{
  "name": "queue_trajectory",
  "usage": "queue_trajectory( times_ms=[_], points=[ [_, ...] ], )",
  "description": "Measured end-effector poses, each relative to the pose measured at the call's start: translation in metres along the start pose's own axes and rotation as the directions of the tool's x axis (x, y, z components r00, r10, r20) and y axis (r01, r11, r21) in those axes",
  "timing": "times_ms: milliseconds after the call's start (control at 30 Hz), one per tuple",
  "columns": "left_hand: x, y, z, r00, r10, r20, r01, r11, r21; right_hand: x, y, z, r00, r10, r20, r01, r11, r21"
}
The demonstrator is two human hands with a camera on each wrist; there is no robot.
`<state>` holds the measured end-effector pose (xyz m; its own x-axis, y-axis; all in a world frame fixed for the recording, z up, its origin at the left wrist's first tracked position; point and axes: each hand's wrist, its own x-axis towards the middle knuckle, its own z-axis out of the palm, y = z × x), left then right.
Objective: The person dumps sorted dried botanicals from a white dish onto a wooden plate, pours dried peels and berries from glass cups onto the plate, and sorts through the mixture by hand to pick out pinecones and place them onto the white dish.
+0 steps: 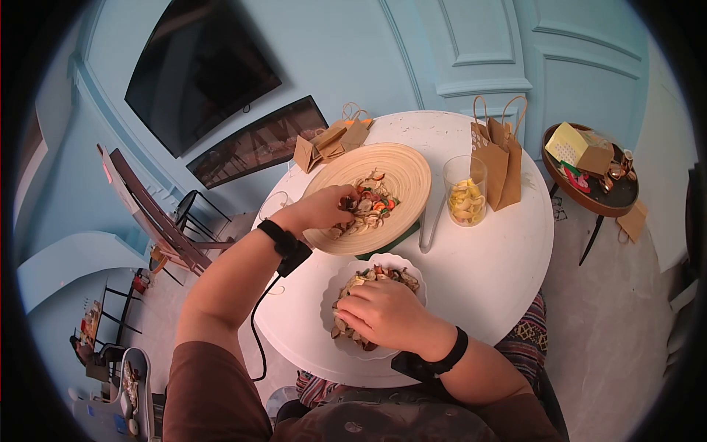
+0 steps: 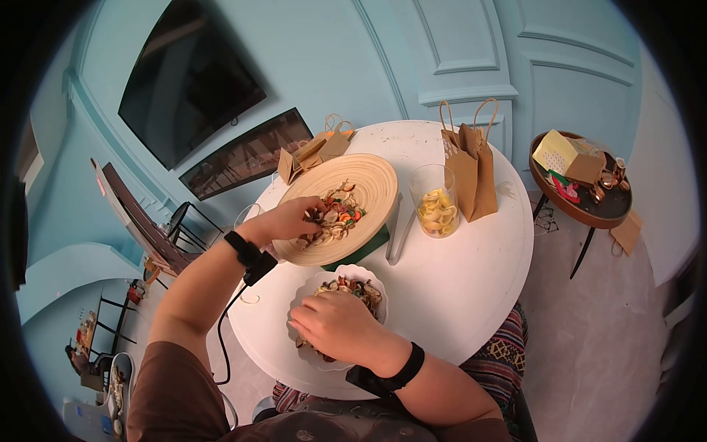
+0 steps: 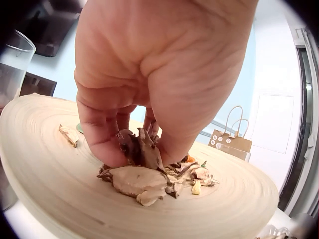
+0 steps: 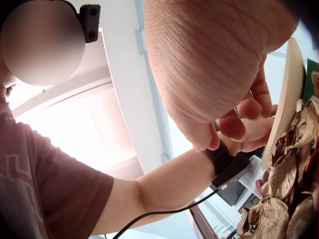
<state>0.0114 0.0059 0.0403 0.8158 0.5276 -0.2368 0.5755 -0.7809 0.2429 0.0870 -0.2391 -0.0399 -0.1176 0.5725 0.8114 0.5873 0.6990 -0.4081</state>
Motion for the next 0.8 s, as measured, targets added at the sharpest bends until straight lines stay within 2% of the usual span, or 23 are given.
queue_trajectory(
  times_ms=[167, 300, 367, 500, 567, 800],
  points=[
    [-0.001, 0.009, -0.01, 0.994, -0.094, -0.055, 0.076, 0.96, -0.271, -0.001, 0.002, 0.001, 1.0, -0.007, 0.023, 0.007, 1.0, -0.015],
    [0.006, 0.014, -0.008, 0.99, -0.1, -0.097, 0.069, 0.957, -0.283, 0.0, 0.0, 0.001, 1.0, 0.002, 0.007, -0.002, 1.0, -0.005],
    [0.011, 0.012, -0.002, 0.971, 0.106, -0.215, -0.125, 0.989, -0.078, 0.0, 0.0, 0.0, 1.0, 0.002, 0.011, -0.002, 1.0, -0.009],
    [0.011, 0.019, 0.009, 0.959, 0.069, -0.276, -0.081, 0.996, -0.034, 0.0, 0.001, 0.0, 1.0, 0.002, 0.017, -0.002, 1.0, -0.008],
    [0.01, 0.027, 0.008, 0.974, 0.015, -0.224, 0.006, 0.996, 0.092, -0.001, 0.001, 0.001, 1.0, 0.003, 0.021, -0.003, 1.0, -0.008],
    [0.013, 0.028, 0.018, 0.983, 0.031, -0.182, 0.009, 0.978, 0.211, -0.002, 0.002, 0.001, 0.999, 0.007, 0.044, -0.006, 1.0, -0.029]
  ],
)
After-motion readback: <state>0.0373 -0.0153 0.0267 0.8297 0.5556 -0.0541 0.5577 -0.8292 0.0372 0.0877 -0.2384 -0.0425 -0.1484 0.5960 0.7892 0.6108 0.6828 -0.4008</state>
